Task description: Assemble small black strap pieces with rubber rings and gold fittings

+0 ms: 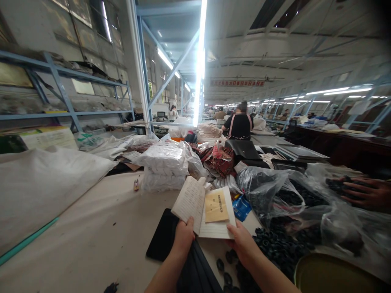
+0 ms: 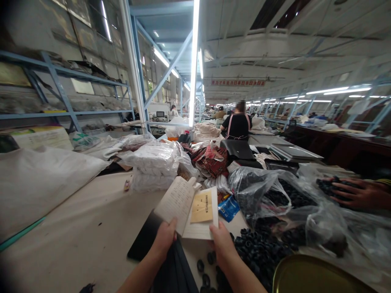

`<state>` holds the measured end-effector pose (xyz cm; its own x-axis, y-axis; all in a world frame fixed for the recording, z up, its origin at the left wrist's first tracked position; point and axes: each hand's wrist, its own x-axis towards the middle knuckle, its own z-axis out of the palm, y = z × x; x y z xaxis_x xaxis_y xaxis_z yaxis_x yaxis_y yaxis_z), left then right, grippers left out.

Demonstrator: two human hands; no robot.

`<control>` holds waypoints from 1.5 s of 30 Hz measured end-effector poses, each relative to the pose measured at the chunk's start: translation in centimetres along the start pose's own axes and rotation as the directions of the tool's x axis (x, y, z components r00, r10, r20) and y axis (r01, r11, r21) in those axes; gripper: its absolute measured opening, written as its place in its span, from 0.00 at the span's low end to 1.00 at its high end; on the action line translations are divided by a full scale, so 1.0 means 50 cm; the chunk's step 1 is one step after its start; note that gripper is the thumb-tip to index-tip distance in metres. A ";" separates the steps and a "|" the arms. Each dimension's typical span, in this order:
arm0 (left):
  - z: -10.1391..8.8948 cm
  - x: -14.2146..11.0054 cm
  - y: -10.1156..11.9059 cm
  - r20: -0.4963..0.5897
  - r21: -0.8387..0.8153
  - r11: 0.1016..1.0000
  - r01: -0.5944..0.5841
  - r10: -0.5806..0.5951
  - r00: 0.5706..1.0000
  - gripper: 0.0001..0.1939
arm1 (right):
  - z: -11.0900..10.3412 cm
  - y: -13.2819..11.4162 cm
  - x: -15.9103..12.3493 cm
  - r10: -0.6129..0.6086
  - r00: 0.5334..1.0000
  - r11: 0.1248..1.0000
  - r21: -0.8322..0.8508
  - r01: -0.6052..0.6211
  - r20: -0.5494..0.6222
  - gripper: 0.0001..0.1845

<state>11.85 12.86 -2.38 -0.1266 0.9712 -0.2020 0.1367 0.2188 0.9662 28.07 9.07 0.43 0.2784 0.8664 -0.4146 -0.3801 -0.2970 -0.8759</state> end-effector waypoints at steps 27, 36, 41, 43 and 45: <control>0.021 -0.075 0.010 0.171 -0.301 0.953 0.025 0.028 0.985 0.24 | 0.049 0.093 -0.082 -0.259 0.913 0.891 0.286 0.352 -0.316 0.37; 0.030 -0.070 0.004 0.168 -0.276 0.961 0.029 0.019 0.986 0.23 | 0.015 0.132 -0.066 -0.321 0.896 0.924 0.105 0.367 -0.307 0.31; 0.027 -0.073 0.012 0.166 -0.252 0.967 0.027 0.016 0.986 0.24 | 0.012 0.128 -0.065 -0.311 0.910 0.934 0.088 0.346 -0.274 0.31; 0.027 -0.073 0.011 0.163 -0.242 0.970 0.034 0.007 0.987 0.24 | 0.013 0.124 -0.064 -0.301 0.915 0.940 0.081 0.333 -0.270 0.32; 0.028 -0.072 0.009 0.162 -0.240 0.970 0.041 -0.002 0.987 0.25 | 0.013 0.120 -0.063 -0.287 0.919 0.944 0.085 0.320 -0.270 0.34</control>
<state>13.74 9.60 -1.47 0.0340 0.9733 -0.2270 -0.1081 0.2294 0.9673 24.32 4.81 -3.37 0.6032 0.7730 -0.1963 -0.3444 0.0305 -0.9383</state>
